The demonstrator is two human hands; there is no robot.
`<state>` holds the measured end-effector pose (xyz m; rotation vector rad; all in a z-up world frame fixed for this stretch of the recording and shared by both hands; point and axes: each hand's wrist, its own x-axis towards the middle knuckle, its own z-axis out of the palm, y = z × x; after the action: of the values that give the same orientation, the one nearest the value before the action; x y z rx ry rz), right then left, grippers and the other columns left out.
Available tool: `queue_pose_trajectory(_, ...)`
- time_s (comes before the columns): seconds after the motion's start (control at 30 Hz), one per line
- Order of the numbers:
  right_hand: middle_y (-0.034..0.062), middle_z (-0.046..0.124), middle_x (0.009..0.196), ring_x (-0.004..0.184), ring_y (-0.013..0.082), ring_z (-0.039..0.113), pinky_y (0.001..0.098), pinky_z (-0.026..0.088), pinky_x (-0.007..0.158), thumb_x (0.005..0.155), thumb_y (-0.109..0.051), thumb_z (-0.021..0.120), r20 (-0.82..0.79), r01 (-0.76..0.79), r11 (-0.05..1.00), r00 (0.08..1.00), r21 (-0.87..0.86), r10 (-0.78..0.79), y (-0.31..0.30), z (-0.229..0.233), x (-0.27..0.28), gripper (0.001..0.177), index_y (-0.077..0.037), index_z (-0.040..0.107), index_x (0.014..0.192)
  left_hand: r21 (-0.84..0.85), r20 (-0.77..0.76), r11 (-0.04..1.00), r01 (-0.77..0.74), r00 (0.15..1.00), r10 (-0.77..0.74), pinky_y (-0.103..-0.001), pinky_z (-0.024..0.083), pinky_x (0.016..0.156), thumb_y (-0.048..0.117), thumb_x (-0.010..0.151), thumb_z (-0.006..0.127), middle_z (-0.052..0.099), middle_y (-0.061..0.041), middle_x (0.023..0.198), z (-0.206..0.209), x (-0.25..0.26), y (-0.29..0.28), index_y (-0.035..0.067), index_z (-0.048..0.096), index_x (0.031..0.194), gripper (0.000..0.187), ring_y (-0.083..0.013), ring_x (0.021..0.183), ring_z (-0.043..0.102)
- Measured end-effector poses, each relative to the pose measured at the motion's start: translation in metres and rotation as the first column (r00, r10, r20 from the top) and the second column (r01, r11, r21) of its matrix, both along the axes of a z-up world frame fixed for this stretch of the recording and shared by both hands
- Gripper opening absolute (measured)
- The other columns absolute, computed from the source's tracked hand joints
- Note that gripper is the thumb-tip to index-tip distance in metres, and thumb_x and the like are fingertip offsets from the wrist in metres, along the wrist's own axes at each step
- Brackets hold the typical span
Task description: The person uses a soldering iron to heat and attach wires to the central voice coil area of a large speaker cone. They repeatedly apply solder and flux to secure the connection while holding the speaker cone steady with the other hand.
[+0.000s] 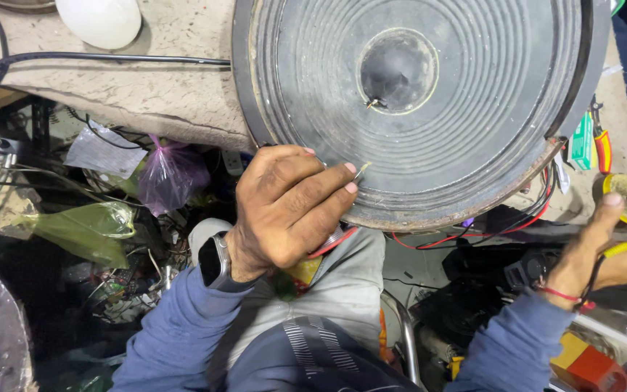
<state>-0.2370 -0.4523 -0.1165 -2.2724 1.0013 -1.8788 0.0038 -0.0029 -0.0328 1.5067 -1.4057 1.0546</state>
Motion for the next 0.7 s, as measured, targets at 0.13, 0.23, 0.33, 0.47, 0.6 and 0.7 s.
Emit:
queue_pose_trajectory(0.13, 0.0199, 0.051, 0.134, 0.116, 0.0287, 0.066, 0.0395, 0.057, 0.101, 0.103, -0.019, 0.078, 0.295, -0.459, 0.885, 0.859, 0.079, 0.419, 0.078, 0.019, 0.018, 0.06, 0.002, 0.036, 0.14, 0.02, 0.03, 1.0, -0.008, 1.0, 0.008, -0.043, 0.057, 0.089, 0.007, 0.087, 0.078, 0.074, -0.01, 0.113, 0.002, -0.003, -0.002, 0.002, 0.074, 0.103, 0.017, -0.0217, 0.098, 0.065)
queue_pose_trajectory(0.23, 0.0164, 0.046, 0.136, 0.111, 0.0277, 0.068, 0.0366, 0.06, 0.094, 0.108, -0.011, 0.073, 0.275, -0.7, 0.714, 0.682, -0.02, 0.677, 0.167, 0.049, 0.045, 0.058, -0.004, 0.028, 0.145, 0.055, 0.047, 0.998, 0.005, 0.999, -0.008, -0.044, 0.058, 0.088, 0.01, 0.086, 0.076, 0.073, -0.011, 0.114, 0.001, -0.008, -0.003, 0.001, 0.074, 0.102, 0.019, -0.0222, 0.099, 0.064)
queue_pose_trajectory(0.33, 0.0143, 0.044, 0.136, 0.1, 0.0253, 0.07, 0.0337, 0.062, 0.086, 0.112, -0.002, 0.068, 0.212, -0.766, 0.642, 0.622, -0.035, 0.753, 0.224, 0.08, 0.088, 0.06, -0.01, 0.021, 0.149, 0.081, 0.073, 0.997, -0.021, 0.997, 0.015, -0.043, 0.059, 0.088, 0.009, 0.086, 0.075, 0.073, -0.012, 0.116, -0.001, -0.012, -0.004, 0.0, 0.074, 0.103, 0.019, -0.023, 0.102, 0.064)
queue_pose_trajectory(0.47, 0.019, 0.046, 0.134, 0.077, 0.0164, 0.067, 0.0272, 0.064, 0.071, 0.11, 0.009, 0.064, 0.19, -0.759, 0.651, 0.642, 0.024, 0.743, 0.267, 0.091, 0.125, 0.062, -0.011, 0.019, 0.148, 0.036, 0.009, 0.999, -0.014, 1.0, 0.014, -0.043, 0.061, 0.087, 0.008, 0.085, 0.074, 0.073, -0.012, 0.115, 0.001, -0.013, -0.004, -0.001, 0.073, 0.104, 0.02, -0.0239, 0.101, 0.065)
queue_pose_trajectory(0.6, 0.0243, 0.044, 0.137, 0.096, 0.0247, 0.065, 0.0262, 0.06, 0.062, 0.105, 0.014, 0.061, 0.063, -0.706, 0.707, 0.704, -0.054, 0.708, 0.274, 0.077, 0.122, 0.06, -0.011, 0.023, 0.143, -0.004, -0.249, 1.0, -0.004, 0.969, 0.003, -0.04, 0.059, 0.08, 0.014, 0.084, 0.079, 0.073, -0.014, 0.11, 0.007, -0.02, 0.002, -0.002, 0.072, 0.107, 0.029, -0.0278, 0.096, 0.068)
queue_pose_trajectory(0.7, 0.0188, 0.044, 0.126, 0.101, 0.0261, 0.068, 0.0272, 0.06, 0.061, 0.098, 0.015, 0.062, -0.048, -0.749, 0.65, 0.66, -0.13, 0.75, 0.272, 0.061, 0.116, 0.059, -0.011, 0.026, 0.138, -0.002, -0.485, 0.999, 0.034, 0.874, -0.031, -0.037, 0.056, 0.08, 0.011, 0.081, 0.082, 0.073, -0.011, 0.107, 0.019, -0.02, 0.004, 0.001, 0.07, 0.105, 0.029, -0.0289, 0.095, 0.069)
